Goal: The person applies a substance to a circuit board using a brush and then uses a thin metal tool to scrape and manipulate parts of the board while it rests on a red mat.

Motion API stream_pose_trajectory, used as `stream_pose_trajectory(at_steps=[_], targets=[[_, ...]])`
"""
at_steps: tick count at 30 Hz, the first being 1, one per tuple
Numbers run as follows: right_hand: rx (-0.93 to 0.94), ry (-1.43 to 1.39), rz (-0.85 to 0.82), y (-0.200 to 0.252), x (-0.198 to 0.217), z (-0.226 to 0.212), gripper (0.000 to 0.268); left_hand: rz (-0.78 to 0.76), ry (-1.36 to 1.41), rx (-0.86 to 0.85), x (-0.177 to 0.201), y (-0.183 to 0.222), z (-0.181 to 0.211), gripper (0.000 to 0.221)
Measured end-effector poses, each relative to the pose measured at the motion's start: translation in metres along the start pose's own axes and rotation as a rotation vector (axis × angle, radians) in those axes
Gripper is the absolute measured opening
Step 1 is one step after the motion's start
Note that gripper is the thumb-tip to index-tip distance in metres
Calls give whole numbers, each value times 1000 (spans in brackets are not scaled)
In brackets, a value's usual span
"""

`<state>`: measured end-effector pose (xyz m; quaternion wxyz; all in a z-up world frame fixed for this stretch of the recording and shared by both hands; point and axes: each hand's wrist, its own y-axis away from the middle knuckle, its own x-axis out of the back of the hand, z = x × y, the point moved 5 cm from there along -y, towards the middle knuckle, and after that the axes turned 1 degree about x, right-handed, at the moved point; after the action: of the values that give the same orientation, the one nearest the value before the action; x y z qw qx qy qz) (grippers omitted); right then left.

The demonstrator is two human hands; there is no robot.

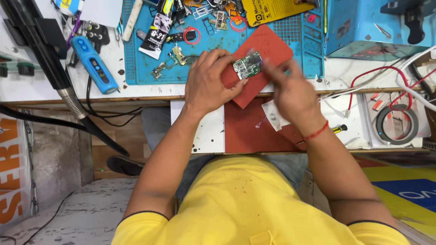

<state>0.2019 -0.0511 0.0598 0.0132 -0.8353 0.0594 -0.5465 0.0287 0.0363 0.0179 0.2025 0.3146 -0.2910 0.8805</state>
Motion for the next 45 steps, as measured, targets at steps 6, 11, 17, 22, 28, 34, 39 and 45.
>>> stream_pose_trajectory(at_steps=[6,11,17,22,28,34,39,45], targets=[[123,-3,11,12,1,-6,52,37,2,-53,2,-2,2,44],[229,-44,19,16,1,-3,50,38,-3,-35,2,-4,3,43],[168,-69,-51,3,-5,-8,54,39,1,-19,3,-4,6,46],[107,11,-6,-8,9,-5,57,27,-3,-12,0,0,3,48],[145,1,-9,-2,10,-9,53,11,1,-13,-1,1,2,45],[161,-25,-40,5,1,-3,57,14,7,-31,0,3,0,45],[194,27,-91,22,-16,2,52,15,12,-31,1,-3,3,47],[157,43,-107,26,-10,18,55,30,16,-28,2,-2,5,47]])
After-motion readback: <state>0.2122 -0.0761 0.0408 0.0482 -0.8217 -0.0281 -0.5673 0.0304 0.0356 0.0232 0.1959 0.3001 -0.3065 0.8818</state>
